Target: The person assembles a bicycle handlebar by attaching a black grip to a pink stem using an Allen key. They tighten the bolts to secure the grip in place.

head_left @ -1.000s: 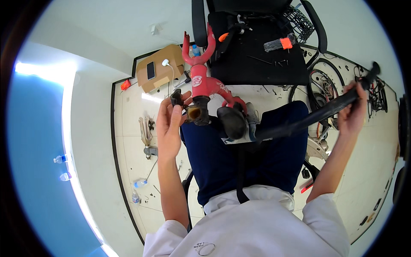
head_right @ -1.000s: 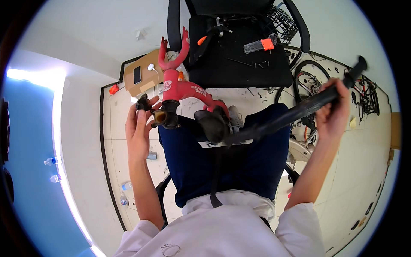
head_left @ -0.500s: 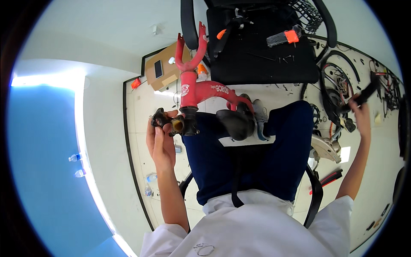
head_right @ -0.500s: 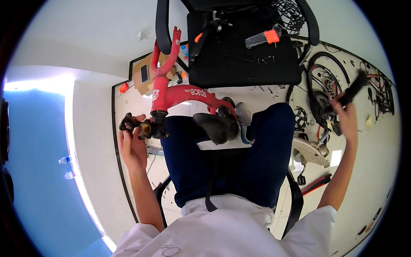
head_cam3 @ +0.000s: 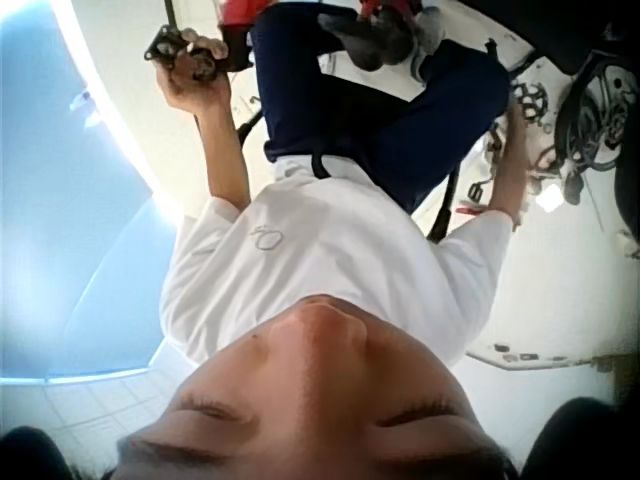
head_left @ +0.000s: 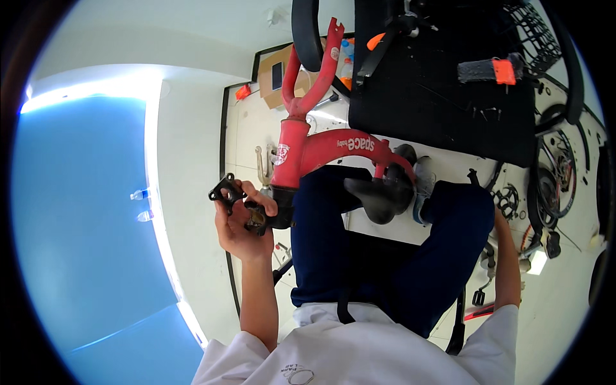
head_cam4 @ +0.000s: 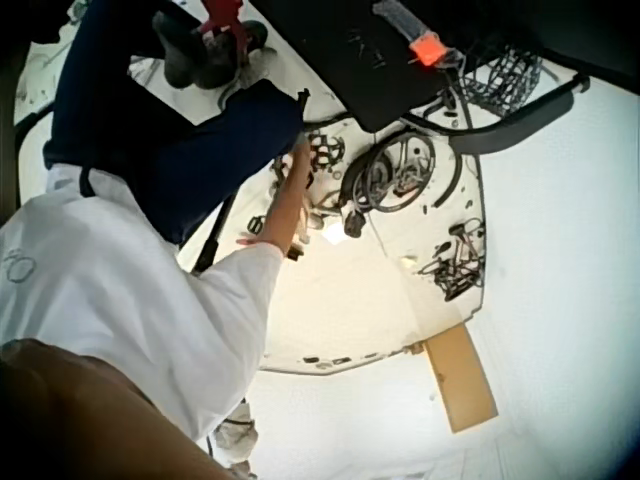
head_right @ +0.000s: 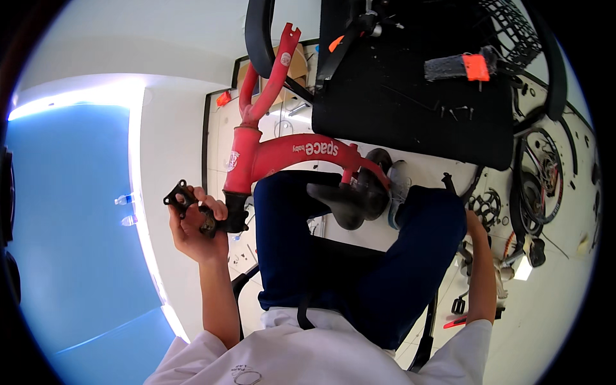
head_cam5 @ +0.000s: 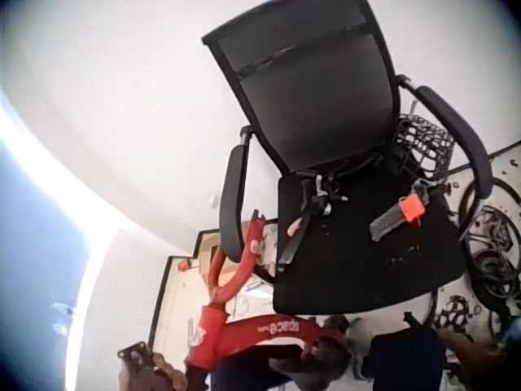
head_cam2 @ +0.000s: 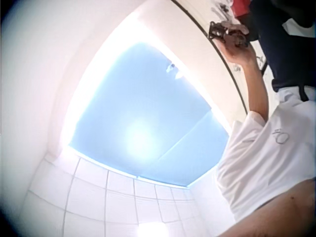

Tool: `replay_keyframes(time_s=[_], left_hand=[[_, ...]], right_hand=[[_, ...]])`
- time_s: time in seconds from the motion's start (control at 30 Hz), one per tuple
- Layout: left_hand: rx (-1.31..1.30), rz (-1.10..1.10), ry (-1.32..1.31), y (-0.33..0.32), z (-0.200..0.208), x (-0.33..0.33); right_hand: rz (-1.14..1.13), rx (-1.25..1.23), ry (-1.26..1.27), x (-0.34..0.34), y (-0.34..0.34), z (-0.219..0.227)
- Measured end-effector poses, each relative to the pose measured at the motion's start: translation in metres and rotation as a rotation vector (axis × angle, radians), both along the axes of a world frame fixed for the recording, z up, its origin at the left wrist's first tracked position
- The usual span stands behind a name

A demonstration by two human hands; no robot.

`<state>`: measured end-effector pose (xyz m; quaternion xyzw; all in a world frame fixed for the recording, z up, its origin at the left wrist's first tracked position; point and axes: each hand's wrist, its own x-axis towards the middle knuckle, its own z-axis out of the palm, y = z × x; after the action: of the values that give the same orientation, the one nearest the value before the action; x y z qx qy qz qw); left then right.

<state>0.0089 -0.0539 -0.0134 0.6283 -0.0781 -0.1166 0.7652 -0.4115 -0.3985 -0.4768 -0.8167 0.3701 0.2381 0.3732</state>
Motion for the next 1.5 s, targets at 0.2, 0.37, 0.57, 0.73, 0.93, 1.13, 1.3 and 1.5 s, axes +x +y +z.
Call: replay_keyframes(time_s=[0.2, 0.37, 0.57, 0.73, 0.93, 1.13, 1.3, 1.5], left_hand=[[-0.009, 0.178, 0.007, -0.009, -0.005, -0.003], [-0.059, 0.237, 0.082, -0.002, -0.005, 0.000], [-0.032, 0.243, 0.111, -0.015, -0.002, 0.007], [0.009, 0.298, 0.114, -0.007, -0.002, 0.000], [0.014, 0.328, 0.117, -0.013, 0.000, 0.000], [-0.015, 0.300, 0.135, -0.017, -0.001, 0.002], [-0.137, 0.189, 0.187, 0.001, -0.006, 0.001], [-0.293, 0.018, 0.236, 0.023, -0.007, 0.015]], right_hand=[[0.086, -0.001, 0.100, 0.003, 0.030, -0.037], [0.118, 0.002, 0.148, -0.005, 0.056, -0.053], [0.097, 0.001, 0.152, -0.010, 0.070, -0.073], [0.142, 0.013, 0.155, -0.016, 0.070, -0.086], [0.125, -0.014, 0.115, -0.012, 0.062, -0.090], [0.083, -0.100, -0.037, 0.007, 0.028, -0.043], [0.086, -0.178, -0.353, 0.045, -0.030, 0.060], [-0.270, -0.067, -0.445, 0.093, -0.035, 0.272]])
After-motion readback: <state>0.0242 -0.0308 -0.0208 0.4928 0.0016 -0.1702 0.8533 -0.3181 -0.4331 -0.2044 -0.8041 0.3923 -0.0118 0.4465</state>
